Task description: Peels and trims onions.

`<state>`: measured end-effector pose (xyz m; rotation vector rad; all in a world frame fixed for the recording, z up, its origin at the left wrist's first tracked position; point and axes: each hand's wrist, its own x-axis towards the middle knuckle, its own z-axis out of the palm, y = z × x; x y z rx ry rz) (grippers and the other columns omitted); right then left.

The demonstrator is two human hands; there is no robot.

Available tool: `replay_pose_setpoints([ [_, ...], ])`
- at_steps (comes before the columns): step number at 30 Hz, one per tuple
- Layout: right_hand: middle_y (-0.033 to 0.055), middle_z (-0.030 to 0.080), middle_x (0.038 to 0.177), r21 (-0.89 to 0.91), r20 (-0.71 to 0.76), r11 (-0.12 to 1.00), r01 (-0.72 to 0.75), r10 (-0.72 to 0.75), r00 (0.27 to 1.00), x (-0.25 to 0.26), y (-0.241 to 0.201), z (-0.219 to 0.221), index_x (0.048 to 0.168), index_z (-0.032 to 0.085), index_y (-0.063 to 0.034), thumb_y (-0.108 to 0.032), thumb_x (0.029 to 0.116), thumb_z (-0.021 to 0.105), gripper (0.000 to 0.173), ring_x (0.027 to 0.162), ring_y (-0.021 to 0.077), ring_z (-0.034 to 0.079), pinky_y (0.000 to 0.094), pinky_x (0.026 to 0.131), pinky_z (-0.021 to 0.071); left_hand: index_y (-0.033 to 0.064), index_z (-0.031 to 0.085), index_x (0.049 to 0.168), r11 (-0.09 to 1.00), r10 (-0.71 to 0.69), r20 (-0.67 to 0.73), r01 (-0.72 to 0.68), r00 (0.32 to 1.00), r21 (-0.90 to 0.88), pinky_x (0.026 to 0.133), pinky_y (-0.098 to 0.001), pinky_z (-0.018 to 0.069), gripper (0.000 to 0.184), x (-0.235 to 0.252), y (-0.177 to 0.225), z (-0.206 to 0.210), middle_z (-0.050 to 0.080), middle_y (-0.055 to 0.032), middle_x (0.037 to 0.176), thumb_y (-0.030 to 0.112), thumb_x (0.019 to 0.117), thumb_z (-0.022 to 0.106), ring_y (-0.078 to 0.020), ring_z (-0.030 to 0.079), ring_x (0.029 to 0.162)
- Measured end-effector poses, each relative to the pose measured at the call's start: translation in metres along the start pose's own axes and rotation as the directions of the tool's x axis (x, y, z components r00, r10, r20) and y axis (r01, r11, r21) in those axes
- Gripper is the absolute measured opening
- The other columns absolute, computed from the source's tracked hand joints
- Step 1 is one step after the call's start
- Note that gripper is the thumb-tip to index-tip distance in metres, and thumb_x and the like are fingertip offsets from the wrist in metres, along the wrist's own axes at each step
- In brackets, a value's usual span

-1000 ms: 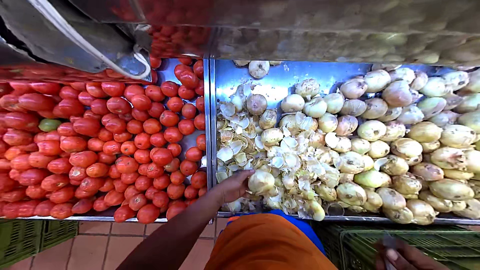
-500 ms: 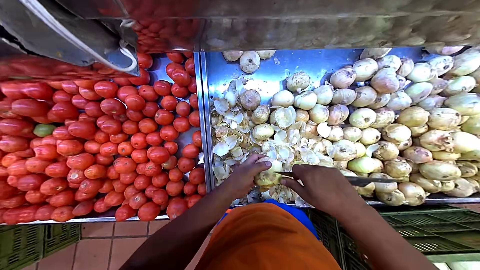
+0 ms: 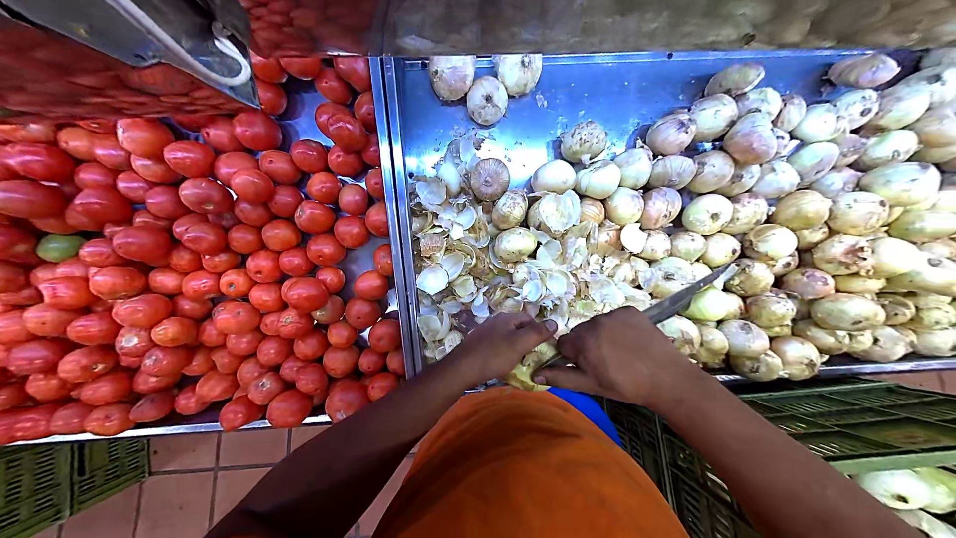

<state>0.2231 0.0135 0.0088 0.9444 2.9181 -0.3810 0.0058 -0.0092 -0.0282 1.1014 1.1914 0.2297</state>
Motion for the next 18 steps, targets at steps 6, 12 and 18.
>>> replay_pose_setpoints([
  [6, -0.0014, 0.048, 0.052, -0.052, 0.002, 0.994, -0.101, 0.101, 0.995, -0.016, 0.006, -0.013, 0.063, 0.055, -0.0163, -0.084, 0.0894, 0.042, 0.074, 0.048, 0.0175, 0.056, 0.0384, 0.043, 0.0429, 0.0129, 0.071, 0.12, 1.0, -0.012, 0.018, 0.012, 1.0, 0.026, 0.091, -0.0547, 0.0533, 0.067, -0.006, 0.008, 0.004, 0.071, -0.0124, 0.108, 0.067, 0.1036, 0.034, -0.0245, 0.068, 0.103],
  [12, -0.0035, 0.046, 0.05, 0.029, -0.038, 0.995, 0.091, -0.09, 0.995, -0.021, 0.006, 0.002, 0.059, 0.053, -0.0172, -0.084, 0.089, 0.044, 0.073, 0.046, 0.0136, 0.053, 0.0354, 0.042, 0.0411, 0.0077, 0.071, 0.114, 0.969, -0.037, 0.096, 0.013, 0.995, 0.247, 0.084, -0.0565, 0.0539, 0.073, -0.017, 0.018, 0.014, 0.069, -0.0161, 0.099, 0.066, 0.1048, 0.028, -0.0296, 0.068, 0.094],
  [18, -0.0025, 0.052, 0.052, 0.073, -0.233, 0.974, 0.214, -0.192, 0.954, -0.035, -0.004, 0.016, 0.065, 0.063, -0.0163, -0.074, 0.0905, 0.055, 0.064, 0.048, 0.0149, 0.057, 0.037, 0.043, 0.044, 0.0092, 0.073, 0.1, 0.959, -0.029, 0.192, -0.027, 0.981, 0.281, 0.08, -0.0545, 0.0544, 0.079, -0.016, 0.008, 0.022, 0.068, -0.0109, 0.088, 0.071, 0.1019, 0.025, -0.0249, 0.067, 0.087],
])
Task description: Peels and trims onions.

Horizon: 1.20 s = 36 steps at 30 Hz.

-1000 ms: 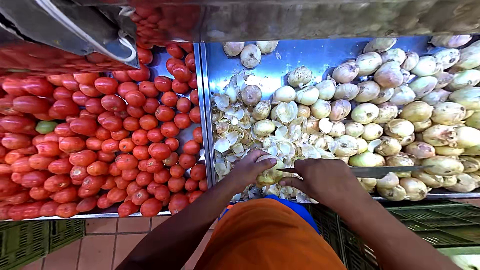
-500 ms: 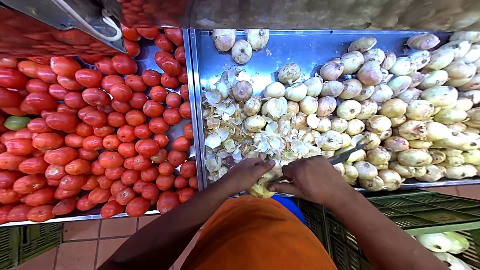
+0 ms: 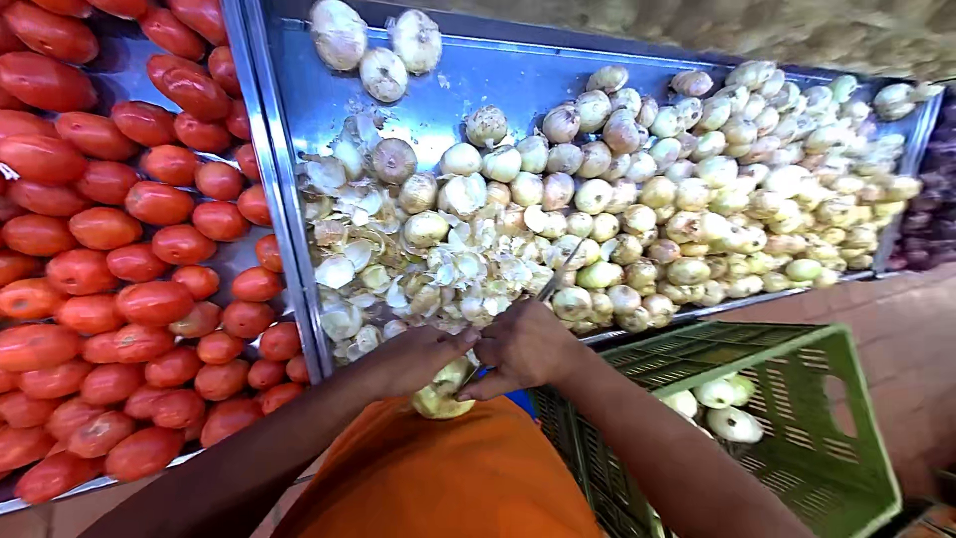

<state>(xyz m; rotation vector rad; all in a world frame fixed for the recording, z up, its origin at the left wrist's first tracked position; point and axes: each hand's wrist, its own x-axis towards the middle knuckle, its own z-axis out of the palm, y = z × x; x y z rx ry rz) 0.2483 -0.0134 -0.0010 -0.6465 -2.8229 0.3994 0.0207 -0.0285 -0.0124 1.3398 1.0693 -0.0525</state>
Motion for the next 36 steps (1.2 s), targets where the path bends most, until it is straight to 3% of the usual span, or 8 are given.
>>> replay_pose_setpoints([
  [2, -0.0016, 0.048, 0.051, -0.036, -0.077, 0.999, 0.029, -0.032, 0.997, -0.003, -0.003, 0.004, 0.062, 0.059, -0.0151, -0.07, 0.0924, 0.056, 0.063, 0.047, 0.0157, 0.053, 0.0353, 0.043, 0.0407, 0.0096, 0.073, 0.098, 0.999, -0.004, -0.003, 0.004, 1.0, -0.036, 0.079, -0.0533, 0.0548, 0.08, 0.001, -0.006, 0.002, 0.069, -0.0103, 0.087, 0.073, 0.1012, 0.024, -0.0237, 0.068, 0.086],
  [8, -0.0017, 0.043, 0.051, -0.091, -0.057, 0.995, 0.039, -0.044, 0.997, -0.013, -0.015, 0.007, 0.059, 0.051, -0.0154, -0.069, 0.0958, 0.051, 0.065, 0.045, 0.0161, 0.048, 0.0331, 0.042, 0.0365, 0.001, 0.068, 0.12, 0.931, -0.129, 0.048, 0.138, 0.99, -0.338, 0.095, -0.0532, 0.0518, 0.073, -0.002, -0.008, 0.002, 0.068, -0.0189, 0.112, 0.065, 0.1042, 0.035, -0.0285, 0.066, 0.105],
  [11, -0.0025, 0.047, 0.052, -0.053, 0.015, 0.995, -0.081, 0.082, 0.997, -0.015, -0.017, 0.006, 0.06, 0.055, -0.0157, -0.071, 0.0962, 0.049, 0.066, 0.047, 0.0147, 0.053, 0.0339, 0.043, 0.0426, 0.0019, 0.067, 0.117, 0.883, -0.13, 0.057, 0.142, 0.99, -0.448, 0.09, -0.049, 0.0555, 0.072, 0.002, -0.015, 0.002, 0.07, -0.0159, 0.106, 0.067, 0.1022, 0.039, -0.025, 0.069, 0.098],
  [15, -0.0036, 0.047, 0.053, -0.061, 0.065, 0.958, -0.281, 0.285, 0.956, -0.01, -0.019, -0.003, 0.063, 0.055, -0.0169, -0.077, 0.0922, 0.049, 0.067, 0.048, 0.0135, 0.054, 0.0345, 0.043, 0.0427, 0.0023, 0.067, 0.119, 0.901, -0.128, 0.036, 0.131, 0.991, -0.413, 0.093, -0.0507, 0.0543, 0.073, 0.0, -0.015, 0.001, 0.07, -0.0167, 0.109, 0.068, 0.1017, 0.04, -0.0259, 0.068, 0.102],
  [20, -0.0033, 0.045, 0.05, -0.087, 0.058, 0.968, -0.235, 0.24, 0.969, -0.003, -0.018, 0.0, 0.059, 0.053, -0.0171, -0.081, 0.0887, 0.049, 0.071, 0.046, 0.0134, 0.052, 0.034, 0.041, 0.0403, 0.0018, 0.07, 0.113, 0.94, -0.121, 0.029, 0.124, 0.992, -0.318, 0.092, -0.0521, 0.0531, 0.074, 0.0, -0.009, 0.004, 0.069, -0.0172, 0.105, 0.068, 0.1022, 0.038, -0.0268, 0.067, 0.1],
  [25, -0.0034, 0.041, 0.048, -0.111, -0.029, 0.977, -0.183, 0.181, 0.983, -0.004, -0.02, 0.01, 0.055, 0.047, -0.0171, -0.074, 0.0923, 0.051, 0.068, 0.043, 0.0132, 0.048, 0.0325, 0.04, 0.037, 0.0022, 0.069, 0.117, 0.947, -0.121, 0.033, 0.125, 0.992, -0.296, 0.094, -0.0533, 0.0522, 0.073, -0.001, -0.011, 0.004, 0.069, -0.0174, 0.109, 0.067, 0.1027, 0.037, -0.0271, 0.067, 0.104],
  [31, -0.0025, 0.042, 0.048, -0.192, -0.141, 0.971, -0.143, 0.117, 0.983, -0.008, -0.025, 0.013, 0.056, 0.048, -0.0161, -0.065, 0.0937, 0.055, 0.063, 0.043, 0.0145, 0.046, 0.0319, 0.04, 0.034, 0.0005, 0.067, 0.119, 0.879, -0.165, 0.04, 0.166, 0.985, -0.446, 0.094, -0.0509, 0.0538, 0.069, 0.0, -0.017, 0.007, 0.069, -0.0179, 0.111, 0.064, 0.1019, 0.046, -0.0271, 0.068, 0.104],
  [36, -0.0035, 0.041, 0.048, -0.144, -0.107, 0.986, -0.088, 0.073, 0.992, -0.008, -0.028, 0.011, 0.056, 0.047, -0.0169, -0.065, 0.0937, 0.055, 0.062, 0.042, 0.0131, 0.046, 0.031, 0.04, 0.0344, 0.0027, 0.069, 0.114, 0.827, -0.145, 0.038, 0.142, 0.989, -0.544, 0.084, -0.0445, 0.0579, 0.064, 0.001, -0.023, 0.012, 0.071, -0.014, 0.1, 0.062, 0.1017, 0.049, -0.0228, 0.07, 0.091],
])
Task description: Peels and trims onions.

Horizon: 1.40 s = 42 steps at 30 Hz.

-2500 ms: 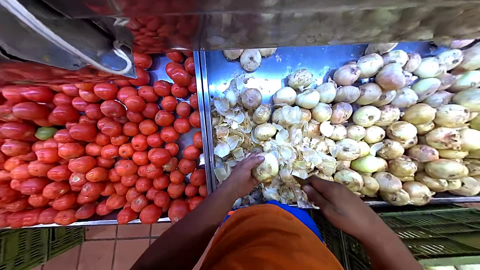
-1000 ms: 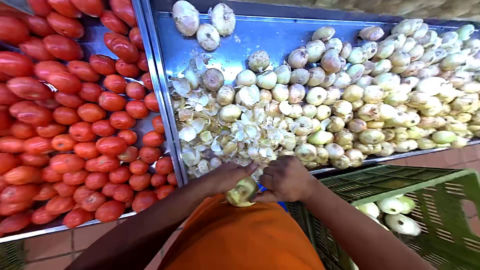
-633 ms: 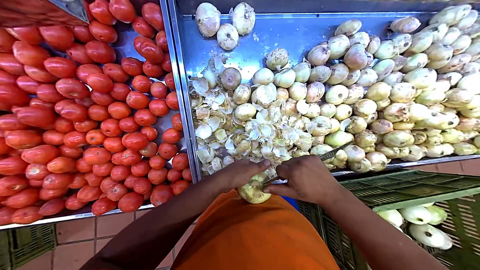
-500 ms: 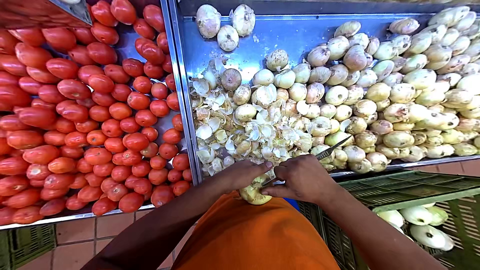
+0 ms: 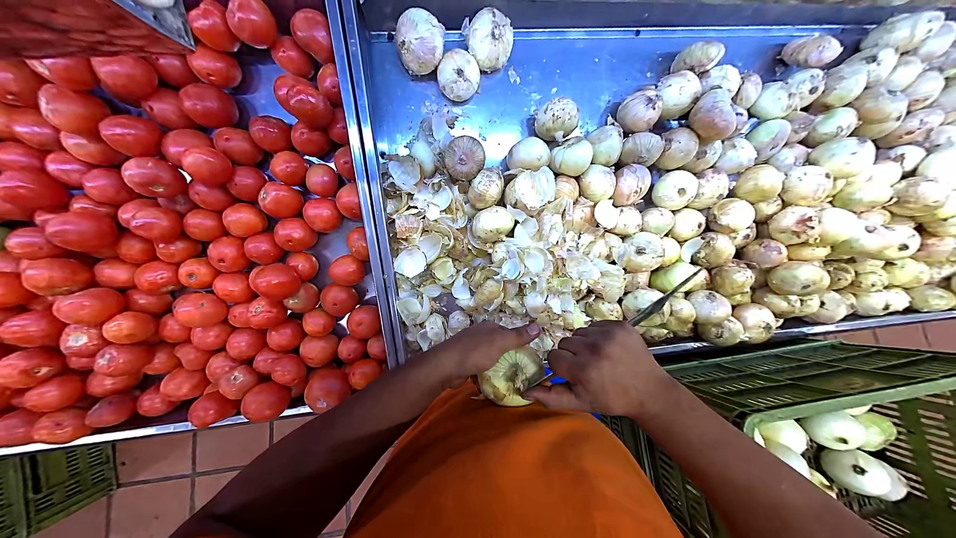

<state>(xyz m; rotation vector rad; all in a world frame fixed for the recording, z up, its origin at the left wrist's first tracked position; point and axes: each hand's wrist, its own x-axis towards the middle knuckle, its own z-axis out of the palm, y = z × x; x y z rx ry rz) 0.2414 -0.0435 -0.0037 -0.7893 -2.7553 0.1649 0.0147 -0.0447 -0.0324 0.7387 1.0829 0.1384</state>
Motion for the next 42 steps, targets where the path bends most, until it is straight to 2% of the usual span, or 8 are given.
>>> replay_pose_setpoints([
  [6, -0.0035, 0.043, 0.049, 0.075, 0.078, 0.997, -0.027, 0.021, 0.997, 0.001, -0.003, 0.0, 0.057, 0.05, -0.0167, -0.069, 0.0959, 0.05, 0.065, 0.043, 0.0132, 0.049, 0.0326, 0.04, 0.0381, 0.0032, 0.064, 0.123, 0.972, 0.002, -0.031, -0.01, 1.0, -0.236, 0.086, -0.0437, 0.0588, 0.061, -0.001, 0.007, -0.017, 0.071, -0.0144, 0.105, 0.058, 0.1034, 0.047, -0.0239, 0.07, 0.095],
  [11, -0.0045, 0.048, 0.054, 0.064, 0.244, 0.958, -0.278, 0.255, 0.935, 0.014, 0.016, -0.012, 0.064, 0.056, -0.0181, -0.083, 0.0882, 0.048, 0.07, 0.049, 0.0127, 0.052, 0.0353, 0.044, 0.0423, 0.0036, 0.066, 0.12, 0.988, 0.036, -0.043, -0.042, 0.998, -0.15, 0.084, -0.0423, 0.0594, 0.06, -0.009, 0.016, -0.019, 0.072, -0.0133, 0.103, 0.058, 0.1032, 0.049, -0.0223, 0.071, 0.093],
  [15, -0.0031, 0.05, 0.054, 0.021, 0.351, 0.967, -0.255, 0.232, 0.907, 0.024, 0.014, -0.01, 0.064, 0.058, -0.0178, -0.089, 0.0841, 0.044, 0.075, 0.05, 0.0147, 0.056, 0.0384, 0.045, 0.0444, 0.0039, 0.07, 0.117, 0.996, 0.087, -0.072, -0.087, 0.994, 0.004, 0.087, -0.0461, 0.0575, 0.062, -0.006, 0.018, -0.016, 0.072, -0.014, 0.103, 0.061, 0.102, 0.049, -0.023, 0.07, 0.095],
  [19, -0.0032, 0.046, 0.05, 0.05, 0.248, 0.992, -0.119, 0.103, 0.963, 0.027, 0.014, 0.007, 0.06, 0.054, -0.0175, -0.08, 0.0926, 0.042, 0.071, 0.046, 0.0145, 0.053, 0.0359, 0.042, 0.0406, 0.0046, 0.071, 0.116, 0.992, 0.091, -0.113, -0.08, 0.989, 0.101, 0.09, -0.0505, 0.0545, 0.056, 0.001, 0.016, -0.012, 0.071, -0.0151, 0.105, 0.056, 0.1017, 0.054, -0.0253, 0.068, 0.098],
  [25, -0.0013, 0.046, 0.05, 0.086, 0.271, 0.989, -0.118, 0.091, 0.958, 0.019, -0.001, 0.018, 0.06, 0.054, -0.016, -0.077, 0.0963, 0.038, 0.073, 0.046, 0.0169, 0.054, 0.0384, 0.041, 0.0425, 0.0065, 0.066, 0.119, 0.904, 0.059, -0.285, -0.173, 0.957, -0.392, 0.079, -0.044, 0.058, 0.052, 0.017, 0.02, -0.046, 0.07, -0.0137, 0.102, 0.053, 0.1029, 0.049, -0.0246, 0.069, 0.09],
  [29, 0.0005, 0.048, 0.052, 0.054, 0.365, 0.985, -0.163, 0.133, 0.921, 0.019, 0.005, 0.018, 0.062, 0.055, -0.0147, -0.078, 0.096, 0.037, 0.074, 0.048, 0.0187, 0.056, 0.0399, 0.043, 0.044, 0.0077, 0.065, 0.119, 0.836, 0.117, -0.305, -0.26, 0.945, -0.482, 0.08, -0.044, 0.0584, 0.052, 0.006, 0.03, -0.065, 0.07, -0.0134, 0.103, 0.054, 0.1031, 0.046, -0.0246, 0.069, 0.092],
  [33, -0.0009, 0.055, 0.06, 0.086, 0.332, 0.939, -0.332, 0.287, 0.899, 0.034, 0.013, 0.004, 0.072, 0.062, -0.0162, -0.068, 0.0951, 0.055, 0.057, 0.055, 0.0179, 0.06, 0.0422, 0.049, 0.0496, 0.0079, 0.065, 0.123, 0.874, 0.177, -0.282, -0.283, 0.943, -0.396, 0.087, -0.0459, 0.0577, 0.061, -0.003, 0.033, -0.07, 0.07, -0.014, 0.109, 0.061, 0.1017, 0.047, -0.0256, 0.069, 0.099],
  [42, 0.0015, 0.055, 0.059, -0.079, 0.432, 0.848, -0.524, 0.503, 0.749, 0.074, 0.015, -0.01, 0.07, 0.06, -0.0164, -0.092, 0.0804, 0.045, 0.077, 0.059, 0.0217, 0.063, 0.0445, 0.051, 0.048, 0.0042, 0.062, 0.118, 0.944, 0.227, -0.29, -0.283, 0.93, -0.169, 0.076, -0.0401, 0.0582, 0.044, -0.008, 0.036, -0.054, 0.07, -0.0149, 0.098, 0.041, 0.0956, 0.07, -0.0227, 0.069, 0.085],
])
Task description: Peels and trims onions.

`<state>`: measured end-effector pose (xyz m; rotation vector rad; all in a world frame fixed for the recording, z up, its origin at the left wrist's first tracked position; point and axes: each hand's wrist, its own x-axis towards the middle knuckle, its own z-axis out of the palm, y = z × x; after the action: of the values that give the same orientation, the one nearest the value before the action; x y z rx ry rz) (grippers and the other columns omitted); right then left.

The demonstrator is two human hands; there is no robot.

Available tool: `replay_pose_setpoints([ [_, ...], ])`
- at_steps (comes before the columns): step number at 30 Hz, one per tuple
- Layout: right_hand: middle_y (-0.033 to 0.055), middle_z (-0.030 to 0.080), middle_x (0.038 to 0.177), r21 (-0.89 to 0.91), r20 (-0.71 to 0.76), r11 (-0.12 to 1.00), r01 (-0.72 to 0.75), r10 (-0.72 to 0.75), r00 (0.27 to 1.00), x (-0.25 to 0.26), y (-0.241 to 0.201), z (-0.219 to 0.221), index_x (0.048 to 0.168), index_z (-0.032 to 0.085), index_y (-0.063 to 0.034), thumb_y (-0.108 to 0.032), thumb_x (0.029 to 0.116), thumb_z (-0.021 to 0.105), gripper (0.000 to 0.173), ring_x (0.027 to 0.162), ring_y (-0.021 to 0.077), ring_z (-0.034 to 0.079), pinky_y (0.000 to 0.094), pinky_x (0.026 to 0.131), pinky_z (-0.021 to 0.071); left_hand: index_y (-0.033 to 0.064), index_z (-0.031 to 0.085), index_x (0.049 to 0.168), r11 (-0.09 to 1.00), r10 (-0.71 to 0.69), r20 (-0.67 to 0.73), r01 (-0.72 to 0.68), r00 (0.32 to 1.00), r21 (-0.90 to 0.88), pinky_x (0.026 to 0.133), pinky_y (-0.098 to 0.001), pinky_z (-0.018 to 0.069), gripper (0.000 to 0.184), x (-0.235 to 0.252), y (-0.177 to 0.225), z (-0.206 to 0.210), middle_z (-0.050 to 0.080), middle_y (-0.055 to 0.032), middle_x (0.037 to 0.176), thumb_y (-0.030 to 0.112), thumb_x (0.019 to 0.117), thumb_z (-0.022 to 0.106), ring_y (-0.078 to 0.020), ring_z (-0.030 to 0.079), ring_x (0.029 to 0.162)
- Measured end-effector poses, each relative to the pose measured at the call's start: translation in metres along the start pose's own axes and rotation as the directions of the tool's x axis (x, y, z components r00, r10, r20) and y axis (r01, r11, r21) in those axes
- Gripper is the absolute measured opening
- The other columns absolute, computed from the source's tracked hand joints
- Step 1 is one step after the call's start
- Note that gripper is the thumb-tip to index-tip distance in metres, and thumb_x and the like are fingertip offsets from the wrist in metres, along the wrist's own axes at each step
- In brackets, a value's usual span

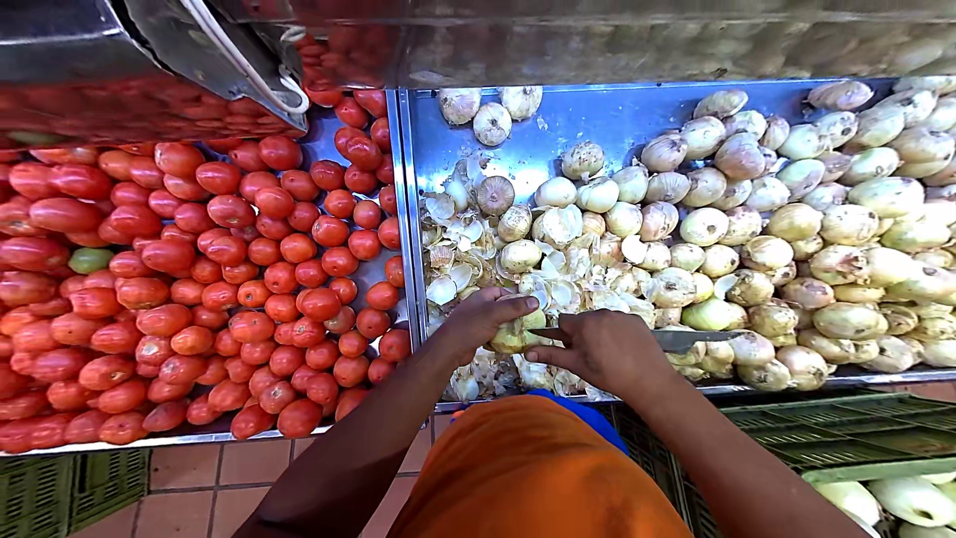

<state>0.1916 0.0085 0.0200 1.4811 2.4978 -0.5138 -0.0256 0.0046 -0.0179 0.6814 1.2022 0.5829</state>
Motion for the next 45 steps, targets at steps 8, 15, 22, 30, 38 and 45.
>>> replay_pose_setpoints([
  [8, -0.0036, 0.039, 0.047, 0.027, -0.374, 0.963, 0.269, -0.24, 0.896, 0.009, 0.022, 0.037, 0.056, 0.046, -0.0182, -0.08, 0.0926, 0.043, 0.072, 0.041, 0.0147, 0.046, 0.0366, 0.039, 0.0348, 0.005, 0.061, 0.114, 0.999, 0.03, -0.19, -0.025, 0.981, 0.027, 0.083, -0.0478, 0.0548, 0.05, 0.006, -0.015, 0.024, 0.067, -0.0141, 0.101, 0.047, 0.0901, 0.075, -0.0251, 0.065, 0.093],
  [15, -0.0029, 0.039, 0.047, 0.033, -0.531, 0.977, 0.209, -0.16, 0.832, 0.004, 0.02, 0.051, 0.055, 0.044, -0.0173, -0.072, 0.0966, 0.045, 0.069, 0.04, 0.0147, 0.045, 0.0352, 0.038, 0.0319, 0.0082, 0.06, 0.114, 0.991, 0.021, -0.217, -0.049, 0.976, -0.121, 0.079, -0.0489, 0.0562, 0.05, 0.006, -0.022, 0.035, 0.068, -0.0149, 0.102, 0.055, 0.0963, 0.063, -0.027, 0.067, 0.091],
  [22, -0.0031, 0.046, 0.05, 0.073, -0.423, 0.984, 0.165, -0.12, 0.898, -0.007, 0.031, 0.039, 0.061, 0.053, -0.0176, -0.083, 0.089, 0.046, 0.071, 0.044, 0.0149, 0.051, 0.0378, 0.04, 0.0391, 0.0087, 0.06, 0.115, 0.967, 0.087, -0.101, -0.108, 0.991, -0.232, 0.078, -0.039, 0.0571, 0.036, 0.0, -0.015, 0.024, 0.069, -0.0098, 0.099, 0.043, 0.1017, 0.058, -0.0192, 0.067, 0.088],
  [30, -0.0009, 0.047, 0.05, -0.053, -0.275, 0.981, 0.184, -0.192, 0.942, -0.003, 0.019, 0.019, 0.058, 0.054, -0.016, -0.093, 0.0795, 0.043, 0.081, 0.047, 0.0177, 0.056, 0.04, 0.042, 0.0423, 0.0067, 0.06, 0.106, 0.992, 0.127, -0.134, -0.126, 0.983, 0.013, 0.077, -0.0442, 0.055, 0.039, 0.005, -0.016, 0.023, 0.066, -0.0123, 0.094, 0.044, 0.0956, 0.067, -0.0228, 0.065, 0.086],
  [38, -0.0028, 0.04, 0.047, -0.038, -0.507, 0.959, 0.28, -0.26, 0.822, 0.005, 0.019, 0.045, 0.057, 0.047, -0.0167, -0.072, 0.0977, 0.044, 0.069, 0.041, 0.0147, 0.047, 0.0348, 0.038, 0.0338, 0.0098, 0.063, 0.115, 0.967, 0.072, -0.345, -0.15, 0.936, -0.204, 0.079, -0.0478, 0.0569, 0.044, 0.007, -0.024, 0.043, 0.069, -0.0125, 0.104, 0.051, 0.0984, 0.06, -0.0253, 0.068, 0.093],
  [45, -0.0007, 0.041, 0.047, -0.164, -0.451, 0.965, 0.203, -0.256, 0.855, 0.006, 0.03, 0.053, 0.058, 0.047, -0.0158, -0.073, 0.0992, 0.038, 0.071, 0.041, 0.0179, 0.05, 0.0359, 0.037, 0.0361, 0.0072, 0.063, 0.124, 0.851, -0.154, -0.377, -0.071, 0.913, -0.52, 0.076, -0.0461, 0.0575, 0.043, 0.031, -0.04, 0.062, 0.069, -0.0169, 0.105, 0.044, 0.1026, 0.055, -0.028, 0.068, 0.09],
])
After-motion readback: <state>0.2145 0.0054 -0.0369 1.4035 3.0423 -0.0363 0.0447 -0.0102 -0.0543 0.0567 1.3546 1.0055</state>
